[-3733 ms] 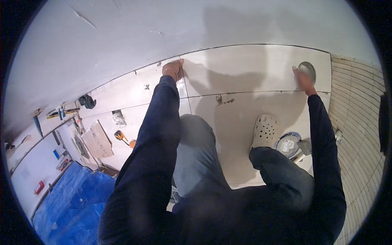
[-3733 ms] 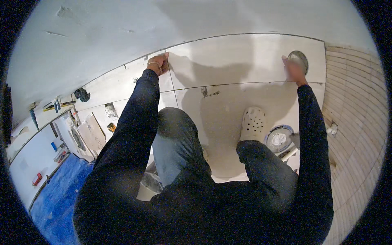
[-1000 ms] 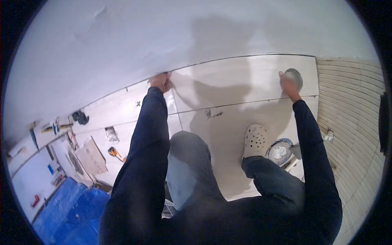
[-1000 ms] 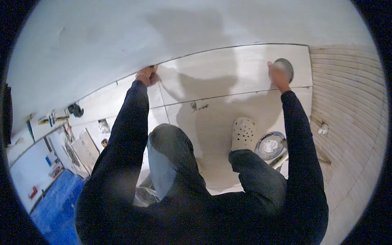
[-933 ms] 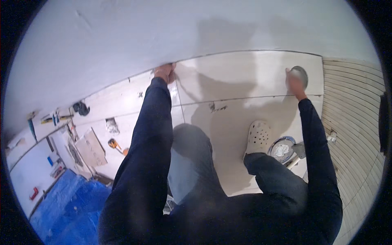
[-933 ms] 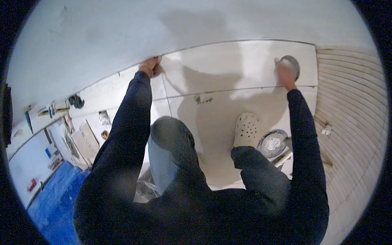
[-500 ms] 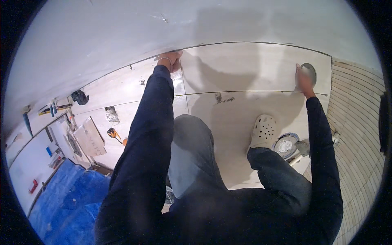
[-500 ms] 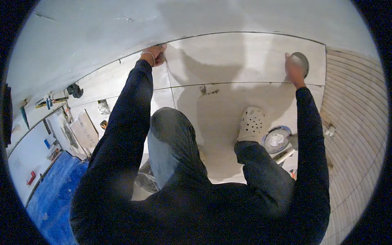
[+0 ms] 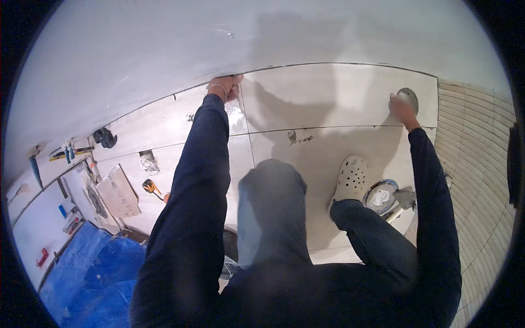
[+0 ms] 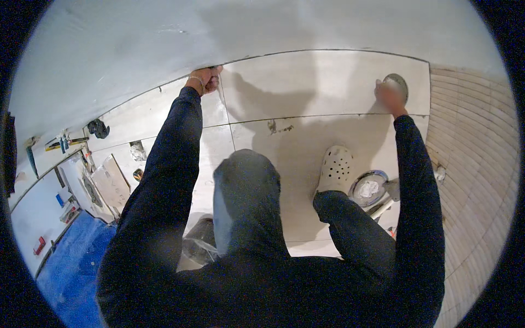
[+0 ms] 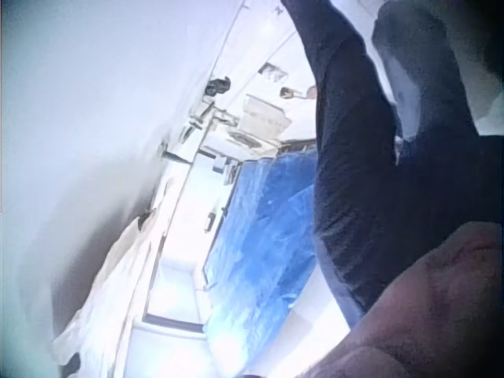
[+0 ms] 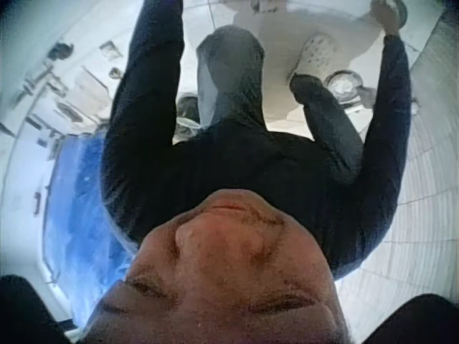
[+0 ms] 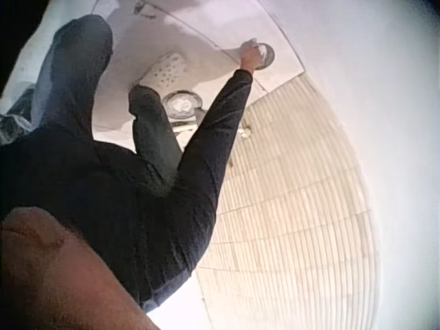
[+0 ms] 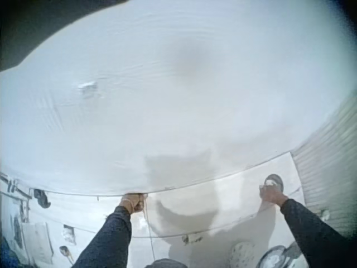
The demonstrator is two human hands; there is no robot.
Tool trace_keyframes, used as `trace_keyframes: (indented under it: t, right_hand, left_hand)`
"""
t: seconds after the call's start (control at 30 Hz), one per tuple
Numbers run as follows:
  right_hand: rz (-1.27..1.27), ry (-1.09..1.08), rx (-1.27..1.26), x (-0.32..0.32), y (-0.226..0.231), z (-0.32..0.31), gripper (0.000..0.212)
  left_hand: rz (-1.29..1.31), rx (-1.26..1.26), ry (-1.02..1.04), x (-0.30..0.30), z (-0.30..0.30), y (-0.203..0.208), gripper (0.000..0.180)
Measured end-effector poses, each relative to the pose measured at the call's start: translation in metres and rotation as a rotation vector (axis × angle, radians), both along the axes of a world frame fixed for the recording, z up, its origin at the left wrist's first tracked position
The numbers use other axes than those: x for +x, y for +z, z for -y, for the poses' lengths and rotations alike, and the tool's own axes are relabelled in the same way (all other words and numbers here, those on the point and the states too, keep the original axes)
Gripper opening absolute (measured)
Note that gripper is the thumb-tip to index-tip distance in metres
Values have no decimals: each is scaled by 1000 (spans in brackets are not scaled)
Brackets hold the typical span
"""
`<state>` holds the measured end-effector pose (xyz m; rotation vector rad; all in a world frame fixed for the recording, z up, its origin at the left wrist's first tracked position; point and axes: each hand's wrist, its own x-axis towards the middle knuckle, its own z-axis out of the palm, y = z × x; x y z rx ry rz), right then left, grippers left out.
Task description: The person spreads adhesive on the floor using a trowel, places a floor tile, and taps it into place with a rubber mallet. The person repeats this process for multiple tiles.
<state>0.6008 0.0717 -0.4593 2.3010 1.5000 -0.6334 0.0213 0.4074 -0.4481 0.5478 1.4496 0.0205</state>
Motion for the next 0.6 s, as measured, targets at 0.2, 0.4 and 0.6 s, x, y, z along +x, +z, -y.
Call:
trace_keyframes:
  t: [0.2, 0.4, 0.6]
  right_hand:
    - [30, -416, 200, -52, 21, 1, 64]
    - [-28, -420, 234, -57, 38, 10, 68]
    - [-43, -335, 287, -55, 30, 29, 63]
  left_hand:
    - [-198, 285, -105, 8, 23, 28, 25]
    - [-216, 448, -413, -8, 26, 22, 23]
    - [-359, 887, -204, 8, 68, 17, 27]
